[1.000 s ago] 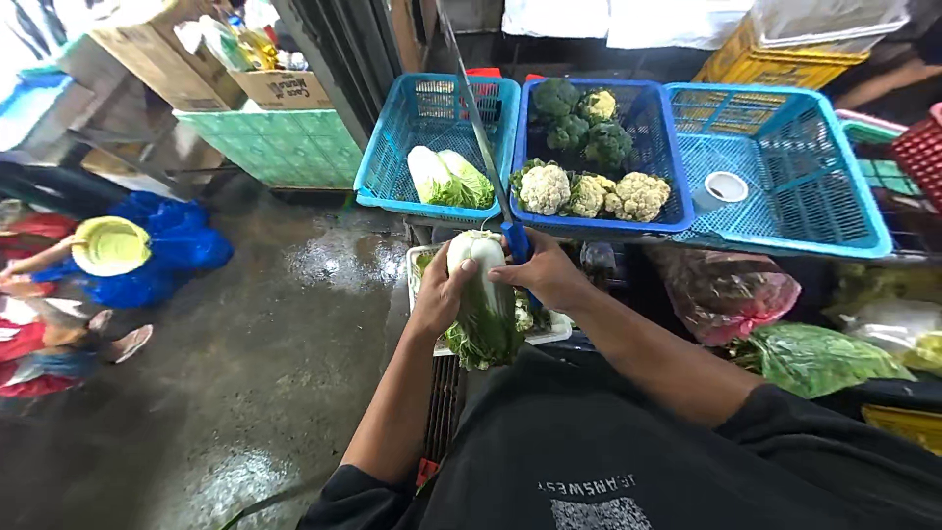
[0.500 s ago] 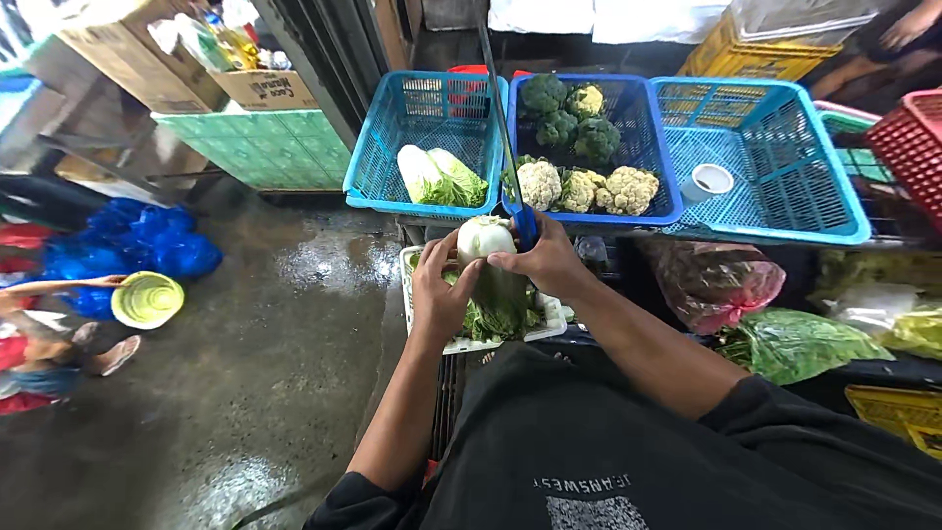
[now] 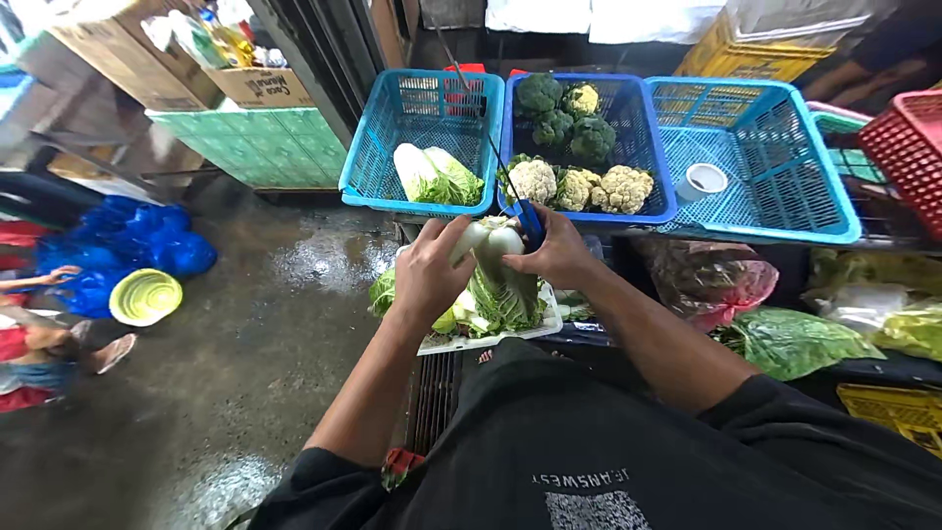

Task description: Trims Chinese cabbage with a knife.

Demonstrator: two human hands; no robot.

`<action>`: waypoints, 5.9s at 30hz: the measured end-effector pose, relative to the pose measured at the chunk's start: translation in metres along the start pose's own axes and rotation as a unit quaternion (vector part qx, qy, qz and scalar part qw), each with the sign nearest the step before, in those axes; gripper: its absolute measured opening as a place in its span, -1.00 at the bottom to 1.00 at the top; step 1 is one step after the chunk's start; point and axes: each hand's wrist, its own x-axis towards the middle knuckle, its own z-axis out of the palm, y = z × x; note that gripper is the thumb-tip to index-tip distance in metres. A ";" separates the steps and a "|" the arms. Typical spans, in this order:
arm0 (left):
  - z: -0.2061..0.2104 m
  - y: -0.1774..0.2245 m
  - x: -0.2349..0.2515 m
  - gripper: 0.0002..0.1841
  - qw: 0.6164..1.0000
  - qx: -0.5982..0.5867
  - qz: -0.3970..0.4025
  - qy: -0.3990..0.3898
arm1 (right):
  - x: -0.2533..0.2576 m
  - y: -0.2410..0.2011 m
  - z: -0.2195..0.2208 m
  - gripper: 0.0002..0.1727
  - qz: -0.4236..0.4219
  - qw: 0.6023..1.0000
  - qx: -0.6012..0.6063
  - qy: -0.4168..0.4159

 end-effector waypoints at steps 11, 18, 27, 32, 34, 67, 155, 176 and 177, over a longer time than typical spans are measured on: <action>-0.021 -0.050 0.058 -0.73 0.844 -0.446 0.067 -0.290 | -0.009 -0.012 -0.027 -0.30 -0.073 0.995 -0.044 -0.059; 0.021 -0.076 0.030 -0.70 0.766 -0.608 -0.090 -0.190 | -0.015 0.003 -0.027 -0.27 -0.076 0.990 -0.092 -0.071; 0.069 -0.073 -0.014 -0.23 0.938 -0.203 -0.267 -0.088 | -0.031 0.038 -0.049 -0.29 0.005 1.000 0.001 0.029; 0.125 0.064 -0.036 0.25 0.931 -0.261 -0.252 -0.037 | -0.030 0.046 -0.034 -0.29 0.064 0.994 0.045 0.071; 0.144 0.089 -0.037 0.39 0.928 -0.220 -0.299 -0.011 | -0.031 0.045 -0.031 -0.28 0.080 0.994 0.050 0.062; 0.075 -0.044 -0.051 -0.36 0.732 -0.526 -0.418 -0.113 | -0.035 0.076 0.030 -0.31 0.088 0.976 -0.149 -0.129; 0.099 -0.067 -0.085 -0.12 0.918 -0.119 -0.319 -0.201 | -0.123 0.214 0.036 -0.07 0.284 0.913 -0.244 -0.163; 0.103 -0.007 -0.075 -0.01 0.984 0.034 -0.155 -0.076 | -0.030 0.063 0.063 -0.36 0.233 0.969 0.085 -0.009; 0.097 -0.005 -0.073 0.05 0.985 0.033 -0.146 -0.082 | -0.029 0.062 0.061 -0.40 0.224 0.969 0.105 -0.002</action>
